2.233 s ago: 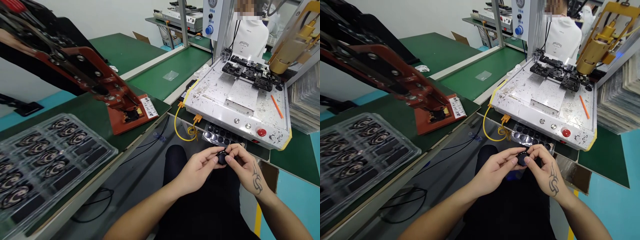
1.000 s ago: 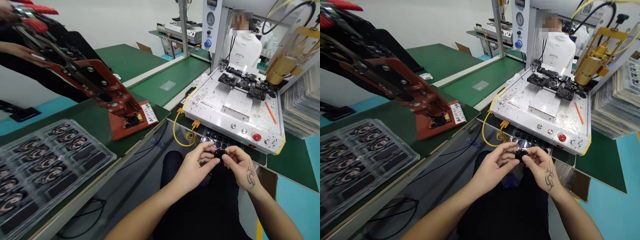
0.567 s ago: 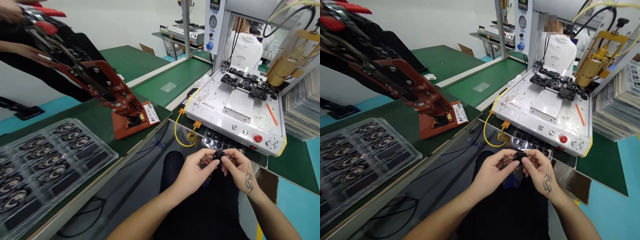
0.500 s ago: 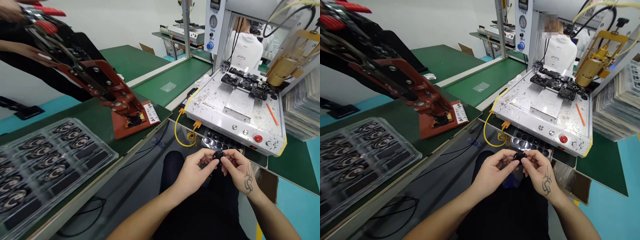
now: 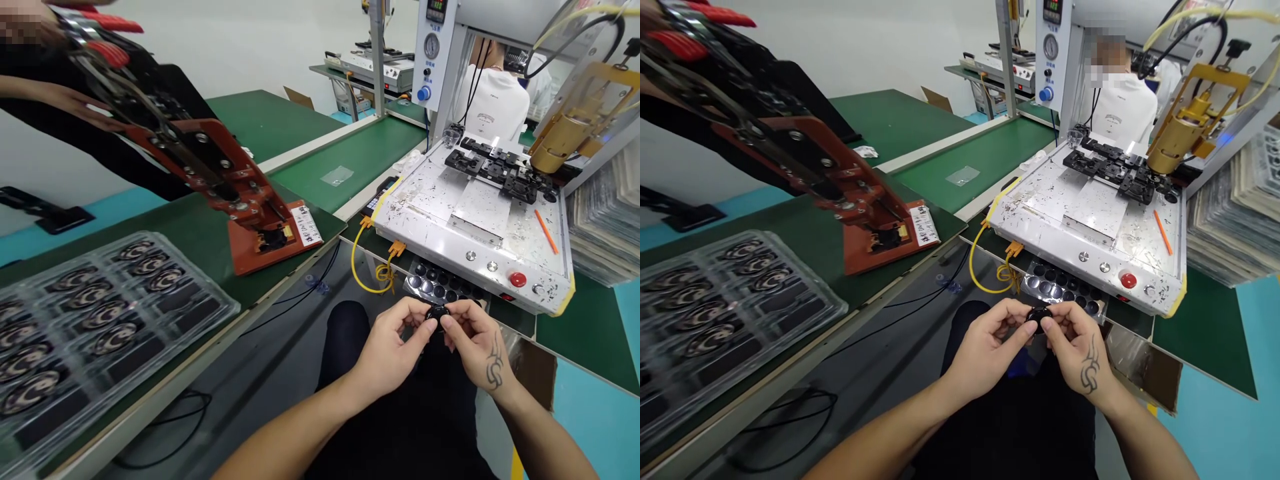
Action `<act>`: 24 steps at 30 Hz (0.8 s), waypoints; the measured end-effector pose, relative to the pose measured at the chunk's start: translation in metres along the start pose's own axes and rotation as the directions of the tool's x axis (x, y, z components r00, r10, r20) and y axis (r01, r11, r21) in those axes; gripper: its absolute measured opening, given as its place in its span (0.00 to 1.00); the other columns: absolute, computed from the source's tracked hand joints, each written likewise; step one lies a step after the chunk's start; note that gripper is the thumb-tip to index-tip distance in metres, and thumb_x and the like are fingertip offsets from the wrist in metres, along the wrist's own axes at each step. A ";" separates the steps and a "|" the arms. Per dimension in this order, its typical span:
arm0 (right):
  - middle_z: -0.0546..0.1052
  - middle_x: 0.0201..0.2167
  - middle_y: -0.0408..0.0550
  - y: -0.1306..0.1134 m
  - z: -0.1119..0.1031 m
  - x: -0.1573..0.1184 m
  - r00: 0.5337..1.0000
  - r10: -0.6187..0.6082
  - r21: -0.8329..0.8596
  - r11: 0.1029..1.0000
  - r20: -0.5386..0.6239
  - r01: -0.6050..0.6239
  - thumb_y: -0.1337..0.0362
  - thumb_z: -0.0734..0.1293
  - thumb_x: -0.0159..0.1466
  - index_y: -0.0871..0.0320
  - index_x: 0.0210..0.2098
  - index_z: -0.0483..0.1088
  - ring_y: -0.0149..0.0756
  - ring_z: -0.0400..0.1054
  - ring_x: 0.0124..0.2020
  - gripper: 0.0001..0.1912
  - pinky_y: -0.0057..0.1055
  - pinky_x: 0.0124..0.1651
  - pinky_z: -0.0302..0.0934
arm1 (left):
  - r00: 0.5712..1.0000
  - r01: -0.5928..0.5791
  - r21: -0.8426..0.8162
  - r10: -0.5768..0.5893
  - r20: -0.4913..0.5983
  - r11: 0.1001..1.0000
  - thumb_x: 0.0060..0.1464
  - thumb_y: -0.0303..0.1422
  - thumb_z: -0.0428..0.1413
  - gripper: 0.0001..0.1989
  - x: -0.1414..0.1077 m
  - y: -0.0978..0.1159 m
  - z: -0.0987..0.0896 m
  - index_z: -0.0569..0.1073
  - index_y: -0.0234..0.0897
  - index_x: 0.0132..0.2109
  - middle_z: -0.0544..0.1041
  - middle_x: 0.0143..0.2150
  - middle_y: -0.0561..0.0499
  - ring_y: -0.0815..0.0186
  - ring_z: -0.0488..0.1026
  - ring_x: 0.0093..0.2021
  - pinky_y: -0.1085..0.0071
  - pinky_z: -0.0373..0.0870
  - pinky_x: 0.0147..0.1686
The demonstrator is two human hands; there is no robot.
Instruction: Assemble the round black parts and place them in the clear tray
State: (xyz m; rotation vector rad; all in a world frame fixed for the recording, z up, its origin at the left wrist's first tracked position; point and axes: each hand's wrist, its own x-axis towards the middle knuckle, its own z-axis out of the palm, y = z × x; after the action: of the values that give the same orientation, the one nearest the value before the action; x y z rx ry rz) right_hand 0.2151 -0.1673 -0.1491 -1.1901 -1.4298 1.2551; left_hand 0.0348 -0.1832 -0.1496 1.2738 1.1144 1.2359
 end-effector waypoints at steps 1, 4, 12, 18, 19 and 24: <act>0.78 0.28 0.42 -0.001 0.000 0.001 1.000 -0.001 -0.014 1.000 -0.001 0.001 0.50 0.74 0.70 0.54 0.43 0.76 0.33 0.72 0.26 0.15 0.29 0.29 0.70 | 1.000 -0.003 0.011 0.003 -0.012 1.000 0.65 0.36 0.62 0.06 0.000 0.000 0.000 0.77 0.37 0.42 0.79 0.35 0.51 0.65 0.76 0.35 0.71 0.75 0.38; 0.78 0.26 0.43 -0.002 0.000 0.002 1.000 0.003 -0.065 0.998 0.024 -0.002 0.49 0.73 0.70 0.55 0.43 0.77 0.34 0.72 0.24 0.15 0.30 0.28 0.70 | 0.999 -0.015 0.044 0.017 -0.035 0.999 0.65 0.36 0.62 0.07 -0.005 0.002 0.001 0.77 0.38 0.43 0.80 0.35 0.50 0.65 0.77 0.35 0.71 0.75 0.37; 0.85 0.49 0.56 0.036 -0.017 0.010 0.974 -0.059 -0.116 0.989 0.221 0.086 0.48 0.72 0.71 0.52 0.64 0.73 0.45 0.82 0.41 0.27 0.37 0.46 0.80 | 0.775 0.004 0.710 0.447 -0.447 0.704 0.70 0.38 0.57 0.12 -0.038 0.025 -0.112 0.83 0.39 0.51 0.86 0.48 0.44 0.59 0.81 0.47 0.64 0.76 0.53; 0.86 0.44 0.53 0.080 -0.031 0.029 0.983 0.002 -0.220 0.975 0.182 0.039 0.42 0.76 0.62 0.46 0.58 0.78 0.51 0.82 0.37 0.29 0.40 0.39 0.82 | 0.204 0.780 0.368 0.349 -0.915 0.506 0.70 0.36 0.55 0.19 -0.144 0.032 -0.290 0.78 0.31 0.61 0.84 0.54 0.39 0.55 0.81 0.51 0.61 0.75 0.56; 0.87 0.44 0.53 0.083 -0.030 0.032 0.982 0.006 -0.216 0.976 0.186 0.035 0.41 0.76 0.62 0.44 0.57 0.79 0.53 0.83 0.38 0.28 0.40 0.38 0.82 | 0.151 0.822 0.292 0.307 -0.939 0.489 0.70 0.34 0.55 0.18 -0.160 0.030 -0.310 0.78 0.28 0.59 0.84 0.52 0.37 0.53 0.81 0.51 0.58 0.76 0.56; 0.87 0.43 0.54 0.080 -0.016 0.044 0.952 0.035 -0.202 0.979 0.303 0.028 0.41 0.78 0.59 0.54 0.54 0.81 0.49 0.84 0.37 0.31 0.34 0.41 0.82 | 0.048 0.927 0.042 -0.006 -0.999 0.374 0.68 0.38 0.62 0.14 -0.205 0.003 -0.359 0.79 0.32 0.53 0.83 0.50 0.43 0.56 0.82 0.48 0.55 0.80 0.51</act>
State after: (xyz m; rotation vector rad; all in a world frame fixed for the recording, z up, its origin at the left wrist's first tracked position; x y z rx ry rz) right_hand 0.2318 -0.1181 -0.2256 -1.1678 -1.8213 1.3637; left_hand -0.3346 -0.3673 -0.1700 0.1473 3.0099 0.7058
